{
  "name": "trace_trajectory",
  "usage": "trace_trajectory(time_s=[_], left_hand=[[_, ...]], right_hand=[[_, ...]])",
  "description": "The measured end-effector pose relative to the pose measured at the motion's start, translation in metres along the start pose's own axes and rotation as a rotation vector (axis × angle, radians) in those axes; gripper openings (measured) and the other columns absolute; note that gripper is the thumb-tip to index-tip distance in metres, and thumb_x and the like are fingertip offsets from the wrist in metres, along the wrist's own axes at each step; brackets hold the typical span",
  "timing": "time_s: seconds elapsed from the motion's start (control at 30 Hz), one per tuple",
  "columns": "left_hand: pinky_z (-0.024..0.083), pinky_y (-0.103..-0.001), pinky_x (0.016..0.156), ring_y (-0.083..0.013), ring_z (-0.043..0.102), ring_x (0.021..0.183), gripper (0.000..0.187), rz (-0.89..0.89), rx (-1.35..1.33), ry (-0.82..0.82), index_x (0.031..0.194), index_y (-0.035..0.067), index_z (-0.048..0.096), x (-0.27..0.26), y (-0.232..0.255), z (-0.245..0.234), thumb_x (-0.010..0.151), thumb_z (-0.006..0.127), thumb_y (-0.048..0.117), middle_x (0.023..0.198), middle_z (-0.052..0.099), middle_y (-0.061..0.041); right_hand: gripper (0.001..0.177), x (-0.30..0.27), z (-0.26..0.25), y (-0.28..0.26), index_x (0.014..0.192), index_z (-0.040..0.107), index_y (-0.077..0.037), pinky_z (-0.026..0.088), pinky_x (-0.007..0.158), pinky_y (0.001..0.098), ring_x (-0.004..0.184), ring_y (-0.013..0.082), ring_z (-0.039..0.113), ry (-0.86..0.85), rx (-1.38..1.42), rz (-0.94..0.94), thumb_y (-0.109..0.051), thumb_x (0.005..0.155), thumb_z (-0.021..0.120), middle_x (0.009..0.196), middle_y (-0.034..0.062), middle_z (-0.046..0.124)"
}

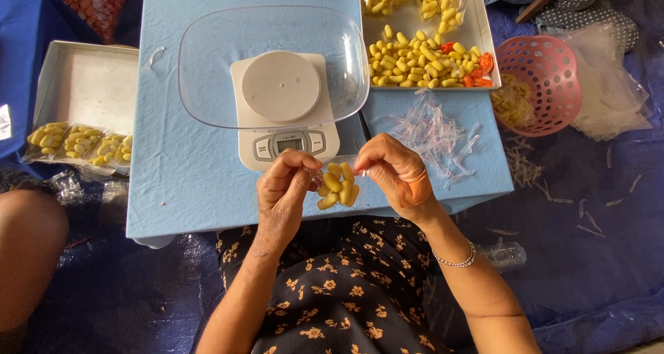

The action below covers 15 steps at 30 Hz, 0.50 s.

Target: Manually portioning and bagging small yellow snacks into plastic bags on a floor-based production setup.

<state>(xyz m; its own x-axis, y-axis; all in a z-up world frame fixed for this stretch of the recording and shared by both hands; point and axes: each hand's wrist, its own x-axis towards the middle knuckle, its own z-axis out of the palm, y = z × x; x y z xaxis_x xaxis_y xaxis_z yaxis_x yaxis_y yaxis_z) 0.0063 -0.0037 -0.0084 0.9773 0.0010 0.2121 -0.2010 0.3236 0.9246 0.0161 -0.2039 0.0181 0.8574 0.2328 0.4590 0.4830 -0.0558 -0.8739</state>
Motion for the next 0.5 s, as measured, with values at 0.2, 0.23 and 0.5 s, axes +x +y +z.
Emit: trace_trajectory(time_s=[0.2,0.23,0.5], left_hand=[[0.056,-0.026,0.069,-0.0111,0.058,0.073,0.018,-0.022,-0.105,-0.033,0.095,0.0,0.062,-0.001,-0.005,0.001,0.104,0.048,0.007,0.083,0.058,-0.008],[0.056,-0.026,0.069,-0.0111,0.058,0.073,0.018,-0.022,-0.105,-0.033,0.095,0.0,0.062,0.0,-0.008,-0.001,0.104,0.048,0.007,0.083,0.058,-0.008],[0.054,-0.027,0.065,-0.0151,0.058,0.071,0.019,0.098,-0.088,-0.07,0.09,-0.002,0.057,-0.001,-0.022,0.002,0.089,0.076,0.0,0.084,0.055,-0.011]], right_hand=[[0.018,-0.002,-0.001,-0.008,0.094,0.072,-0.005,0.055,0.075,0.0328,0.076,0.0193,0.06,-0.034,-0.212,-0.07,-0.003,0.102,0.056,0.084,0.0084,0.06],[0.018,-0.002,0.001,-0.01,0.094,0.072,-0.005,0.055,0.075,0.0328,0.076,0.0193,0.06,-0.035,-0.212,-0.07,-0.003,0.102,0.056,0.084,0.0084,0.06],[0.017,-0.007,0.009,-0.002,0.084,0.067,-0.009,0.052,0.073,0.0325,0.073,0.019,0.06,0.075,-0.295,-0.062,-0.014,0.09,0.082,0.08,0.0063,0.061]])
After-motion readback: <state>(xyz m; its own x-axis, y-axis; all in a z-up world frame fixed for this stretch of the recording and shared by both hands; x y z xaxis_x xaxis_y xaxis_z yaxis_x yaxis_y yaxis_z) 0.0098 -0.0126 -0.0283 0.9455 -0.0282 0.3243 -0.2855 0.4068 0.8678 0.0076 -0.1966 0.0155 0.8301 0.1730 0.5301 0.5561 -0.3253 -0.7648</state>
